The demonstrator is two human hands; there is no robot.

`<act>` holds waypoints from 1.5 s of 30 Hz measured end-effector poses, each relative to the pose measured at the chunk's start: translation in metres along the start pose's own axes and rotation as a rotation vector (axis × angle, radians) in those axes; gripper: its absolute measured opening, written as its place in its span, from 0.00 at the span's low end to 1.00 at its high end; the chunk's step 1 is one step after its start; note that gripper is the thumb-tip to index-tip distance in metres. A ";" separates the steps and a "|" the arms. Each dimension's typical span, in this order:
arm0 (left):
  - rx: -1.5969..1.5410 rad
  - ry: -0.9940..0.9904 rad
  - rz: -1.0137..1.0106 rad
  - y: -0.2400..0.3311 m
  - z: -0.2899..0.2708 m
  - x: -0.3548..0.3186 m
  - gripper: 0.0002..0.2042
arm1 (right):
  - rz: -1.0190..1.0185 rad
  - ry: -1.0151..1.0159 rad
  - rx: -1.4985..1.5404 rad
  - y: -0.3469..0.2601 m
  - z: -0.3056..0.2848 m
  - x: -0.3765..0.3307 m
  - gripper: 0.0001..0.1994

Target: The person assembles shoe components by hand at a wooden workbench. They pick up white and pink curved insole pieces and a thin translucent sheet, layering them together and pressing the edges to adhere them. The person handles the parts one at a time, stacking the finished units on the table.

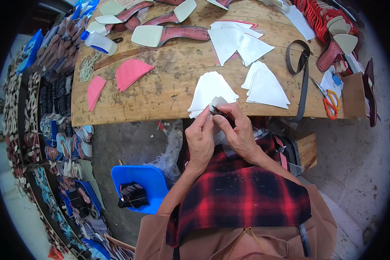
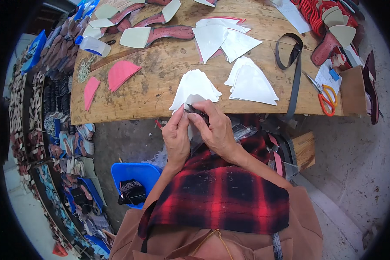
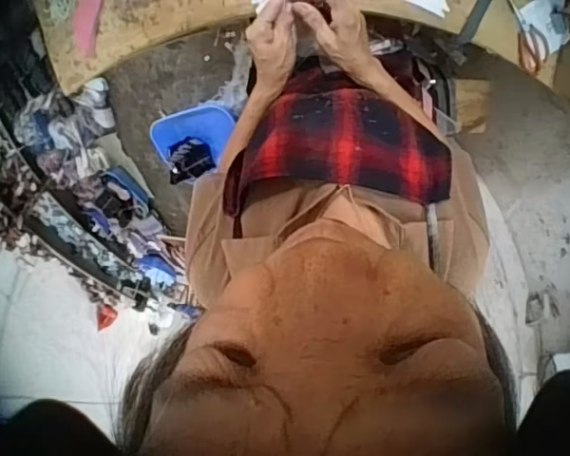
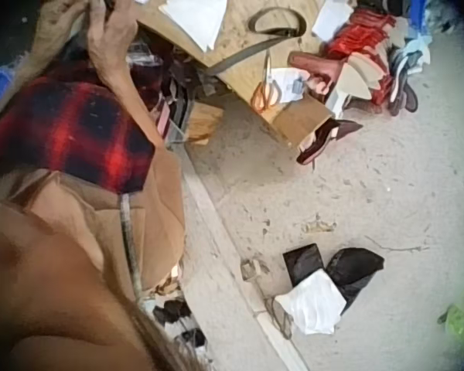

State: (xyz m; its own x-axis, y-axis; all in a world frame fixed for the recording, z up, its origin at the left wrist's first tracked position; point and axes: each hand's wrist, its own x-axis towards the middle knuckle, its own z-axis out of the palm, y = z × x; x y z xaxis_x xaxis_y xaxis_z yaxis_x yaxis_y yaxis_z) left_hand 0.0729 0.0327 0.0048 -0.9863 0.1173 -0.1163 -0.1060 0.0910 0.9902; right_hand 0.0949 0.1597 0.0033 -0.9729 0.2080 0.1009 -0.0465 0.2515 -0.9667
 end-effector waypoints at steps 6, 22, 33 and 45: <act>-0.135 0.052 -0.015 -0.004 0.012 -0.005 0.16 | 0.030 0.013 0.081 0.003 0.003 -0.003 0.08; 0.530 -0.083 0.490 0.005 -0.005 0.006 0.18 | -0.059 -0.003 -0.136 -0.013 -0.015 0.007 0.10; -0.235 -0.224 -0.182 0.014 -0.003 0.005 0.13 | 0.162 -0.007 0.069 -0.007 -0.024 0.005 0.10; -0.746 -0.061 -0.264 -0.009 0.011 0.022 0.11 | -0.415 0.028 -0.207 0.009 -0.017 0.002 0.15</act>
State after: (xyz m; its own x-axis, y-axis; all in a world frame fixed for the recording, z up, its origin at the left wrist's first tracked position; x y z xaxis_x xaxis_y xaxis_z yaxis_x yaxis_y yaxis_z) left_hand 0.0533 0.0456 -0.0074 -0.9102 0.2401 -0.3376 -0.4139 -0.5606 0.7172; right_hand 0.0968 0.1786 -0.0014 -0.8748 0.0747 0.4788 -0.3820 0.5018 -0.7761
